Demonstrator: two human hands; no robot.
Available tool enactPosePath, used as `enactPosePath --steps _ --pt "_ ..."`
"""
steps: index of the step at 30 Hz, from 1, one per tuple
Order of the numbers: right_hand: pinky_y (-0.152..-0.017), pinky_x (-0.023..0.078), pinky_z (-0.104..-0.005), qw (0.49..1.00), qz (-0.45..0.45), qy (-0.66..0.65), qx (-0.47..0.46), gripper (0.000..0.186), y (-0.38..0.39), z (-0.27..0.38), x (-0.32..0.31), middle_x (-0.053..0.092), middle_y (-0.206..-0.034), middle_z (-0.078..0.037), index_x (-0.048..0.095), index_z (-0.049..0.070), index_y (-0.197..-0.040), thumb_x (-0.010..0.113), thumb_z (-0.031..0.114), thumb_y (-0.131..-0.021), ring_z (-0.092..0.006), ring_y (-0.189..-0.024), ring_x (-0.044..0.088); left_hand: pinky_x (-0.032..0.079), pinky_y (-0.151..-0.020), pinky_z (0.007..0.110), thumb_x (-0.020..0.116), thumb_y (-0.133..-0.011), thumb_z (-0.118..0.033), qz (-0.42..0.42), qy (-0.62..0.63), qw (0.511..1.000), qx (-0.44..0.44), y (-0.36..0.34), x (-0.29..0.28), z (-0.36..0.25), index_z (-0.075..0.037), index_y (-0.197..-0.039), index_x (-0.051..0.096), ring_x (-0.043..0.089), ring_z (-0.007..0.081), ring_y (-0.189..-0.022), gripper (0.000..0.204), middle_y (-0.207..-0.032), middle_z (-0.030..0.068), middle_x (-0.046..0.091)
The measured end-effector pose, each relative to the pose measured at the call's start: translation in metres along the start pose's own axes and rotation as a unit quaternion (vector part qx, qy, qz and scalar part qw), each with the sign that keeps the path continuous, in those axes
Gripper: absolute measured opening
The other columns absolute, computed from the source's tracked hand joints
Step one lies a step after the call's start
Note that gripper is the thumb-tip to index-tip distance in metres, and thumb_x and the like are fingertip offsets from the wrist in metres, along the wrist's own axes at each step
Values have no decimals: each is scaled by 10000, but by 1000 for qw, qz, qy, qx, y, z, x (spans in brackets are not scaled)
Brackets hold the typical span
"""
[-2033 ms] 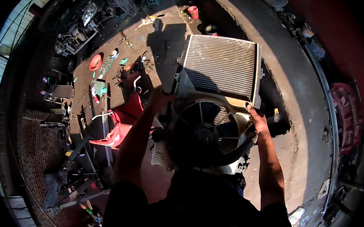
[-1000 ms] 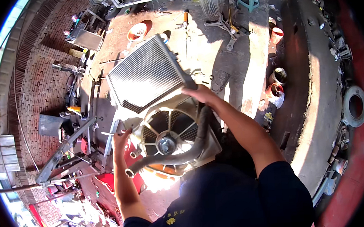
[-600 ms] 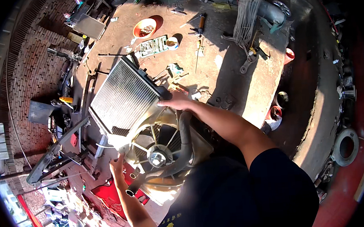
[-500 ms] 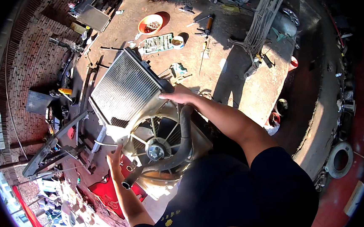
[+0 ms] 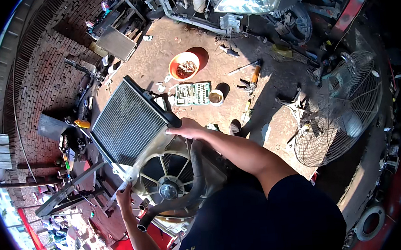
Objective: The person assembles a radiator fan and shroud onto a radiator by hand, then sits on the floor to pick out fasteners from a plastic basin.
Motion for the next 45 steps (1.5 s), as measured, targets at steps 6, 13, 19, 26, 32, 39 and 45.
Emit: enactPosePath --steps 6,13,19,26,32,39,45 --pt "-816 575 -429 962 236 -70 116 970 -91 16 -32 766 -989 -234 755 -63 -1014 764 856 -705 -339 -924 753 403 -417 321 883 -816 -523 14 -36 997 -60 -28 11 -83 -1 -814 638 525 140 -464 576 -609 44 564" --pt "-700 506 -438 966 234 -62 89 831 -250 17 -40 688 -732 -137 741 -15 -900 745 809 -793 -281 -739 702 448 -419 333 895 -802 -524 -22 -55 996 -64 -112 32 -199 11 -830 641 548 166 -456 593 -606 58 576" --pt "-662 505 -437 972 213 -8 104 858 -389 14 -50 693 -725 -151 724 -31 -843 724 825 -797 -306 -715 707 455 -429 330 908 -780 -538 -2 -56 997 -57 -246 76 -268 48 -871 660 567 172 -486 643 -645 74 610" --pt "-651 541 -438 985 115 3 129 926 -554 26 -44 714 -744 -193 702 -67 -774 744 857 -731 -335 -705 732 465 -434 337 921 -774 -528 27 -59 998 -27 -465 111 -354 50 -932 677 572 169 -508 647 -713 88 635" --pt "-730 545 -458 981 80 -34 171 943 -650 36 -36 725 -815 -240 702 -113 -870 749 823 -767 -343 -804 739 439 -461 319 920 -765 -568 70 -64 995 3 -592 122 -448 5 -894 660 522 146 -504 643 -649 39 563" --pt "-912 555 -493 988 -3 -43 146 1005 -760 42 -53 731 -1097 -341 692 -156 -1104 779 783 -754 -421 -1042 737 389 -467 320 897 -839 -489 103 -63 991 52 -718 121 -542 40 -932 665 489 126 -509 585 -692 29 584" --pt "-952 544 -486 978 48 -104 174 995 -823 110 -64 719 -1153 -304 635 -115 -1167 773 776 -748 -429 -1103 707 391 -408 276 884 -873 -444 96 -10 993 61 -790 98 -608 -37 -945 578 467 94 -501 514 -690 -2 532"
Point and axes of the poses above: each hand's wrist, its own y-axis away from the middle knuckle, its own x-axis out of the palm, z = x × y, the point moved 10 cm from there along -y, towards the middle knuckle
